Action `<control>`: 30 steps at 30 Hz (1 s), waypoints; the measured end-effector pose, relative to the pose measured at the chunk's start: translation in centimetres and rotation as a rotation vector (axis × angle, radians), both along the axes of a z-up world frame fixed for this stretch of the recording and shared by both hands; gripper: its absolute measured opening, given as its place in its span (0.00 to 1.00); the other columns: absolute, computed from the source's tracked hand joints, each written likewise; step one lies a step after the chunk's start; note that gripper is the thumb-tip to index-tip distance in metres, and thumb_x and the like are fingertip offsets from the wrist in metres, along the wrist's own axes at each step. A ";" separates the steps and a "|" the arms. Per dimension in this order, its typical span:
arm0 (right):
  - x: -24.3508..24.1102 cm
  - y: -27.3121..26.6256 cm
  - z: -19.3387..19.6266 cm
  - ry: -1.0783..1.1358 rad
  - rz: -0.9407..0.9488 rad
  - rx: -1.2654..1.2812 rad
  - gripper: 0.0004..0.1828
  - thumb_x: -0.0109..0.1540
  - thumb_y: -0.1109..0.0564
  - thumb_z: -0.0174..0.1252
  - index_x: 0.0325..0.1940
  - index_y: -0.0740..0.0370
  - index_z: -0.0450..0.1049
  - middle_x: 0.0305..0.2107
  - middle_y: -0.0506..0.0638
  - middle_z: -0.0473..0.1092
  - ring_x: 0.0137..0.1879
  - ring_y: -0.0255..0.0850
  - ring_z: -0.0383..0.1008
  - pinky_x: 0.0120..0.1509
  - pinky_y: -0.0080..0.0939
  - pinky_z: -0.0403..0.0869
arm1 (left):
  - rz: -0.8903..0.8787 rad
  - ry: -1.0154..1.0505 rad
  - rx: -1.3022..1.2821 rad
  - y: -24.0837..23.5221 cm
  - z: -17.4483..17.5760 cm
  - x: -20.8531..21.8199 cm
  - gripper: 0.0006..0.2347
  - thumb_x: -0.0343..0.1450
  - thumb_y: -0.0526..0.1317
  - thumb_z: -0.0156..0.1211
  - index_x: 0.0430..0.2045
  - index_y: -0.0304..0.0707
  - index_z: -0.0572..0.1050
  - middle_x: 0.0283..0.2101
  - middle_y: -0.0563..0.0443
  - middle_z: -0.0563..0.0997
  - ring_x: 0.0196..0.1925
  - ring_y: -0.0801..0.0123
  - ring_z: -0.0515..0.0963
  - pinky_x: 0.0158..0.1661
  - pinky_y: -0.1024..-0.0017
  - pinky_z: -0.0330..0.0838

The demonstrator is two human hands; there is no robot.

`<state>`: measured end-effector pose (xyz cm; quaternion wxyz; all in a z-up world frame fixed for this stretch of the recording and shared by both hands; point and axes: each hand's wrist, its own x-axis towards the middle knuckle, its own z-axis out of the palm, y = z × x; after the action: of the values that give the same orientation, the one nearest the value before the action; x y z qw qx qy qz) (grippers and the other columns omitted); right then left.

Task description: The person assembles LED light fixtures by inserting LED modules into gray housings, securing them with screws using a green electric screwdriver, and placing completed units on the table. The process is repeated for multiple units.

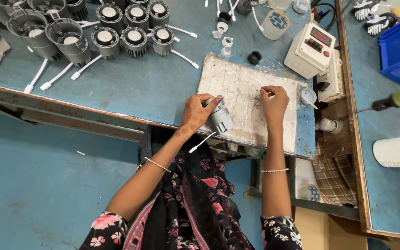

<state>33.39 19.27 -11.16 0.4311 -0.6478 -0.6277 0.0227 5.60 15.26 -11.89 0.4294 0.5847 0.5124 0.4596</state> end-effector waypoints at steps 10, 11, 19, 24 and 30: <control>-1.7 0.2 0.9 -0.448 0.021 0.099 0.03 0.54 0.60 0.72 0.29 0.61 0.83 0.30 0.53 0.75 0.37 0.46 0.73 0.45 0.50 0.68 | -0.003 0.023 0.010 -0.1 0.4 -0.1 0.15 0.69 0.52 0.65 0.30 0.38 0.85 0.26 0.45 0.84 0.29 0.64 0.81 0.37 0.67 0.74; -1.9 0.0 1.3 -0.305 0.069 0.053 0.03 0.56 0.60 0.70 0.31 0.61 0.83 0.31 0.53 0.76 0.37 0.44 0.73 0.45 0.46 0.70 | -0.002 0.018 0.015 -0.1 0.4 -0.1 0.15 0.68 0.52 0.65 0.30 0.38 0.85 0.27 0.45 0.84 0.29 0.64 0.81 0.37 0.67 0.74; -7.5 -6.0 6.8 0.059 0.590 -0.173 0.06 0.62 0.61 0.66 0.42 0.63 0.81 0.38 0.53 0.77 0.43 0.41 0.77 0.48 0.36 0.74 | -0.014 0.030 0.025 0.0 0.6 -0.2 0.15 0.68 0.52 0.64 0.31 0.39 0.85 0.29 0.47 0.85 0.31 0.64 0.83 0.38 0.67 0.75; -11.5 -9.3 8.9 -0.178 0.591 -0.164 0.08 0.61 0.64 0.63 0.45 0.66 0.78 0.38 0.55 0.76 0.43 0.46 0.78 0.50 0.43 0.75 | 0.000 -0.007 0.044 0.0 0.6 -0.1 0.16 0.67 0.53 0.66 0.30 0.39 0.85 0.29 0.47 0.85 0.31 0.65 0.83 0.37 0.67 0.75; -12.9 -9.5 8.7 -0.146 0.577 -0.054 0.08 0.61 0.67 0.63 0.44 0.67 0.76 0.39 0.56 0.75 0.45 0.48 0.78 0.52 0.44 0.75 | 0.008 -0.011 0.000 0.2 0.3 -0.1 0.16 0.66 0.53 0.67 0.32 0.40 0.86 0.27 0.47 0.85 0.29 0.66 0.83 0.36 0.67 0.75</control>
<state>20.54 9.75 -2.51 0.3432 -0.4539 -0.8143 0.1145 5.55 15.45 -11.55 0.4303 0.5803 0.5123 0.4644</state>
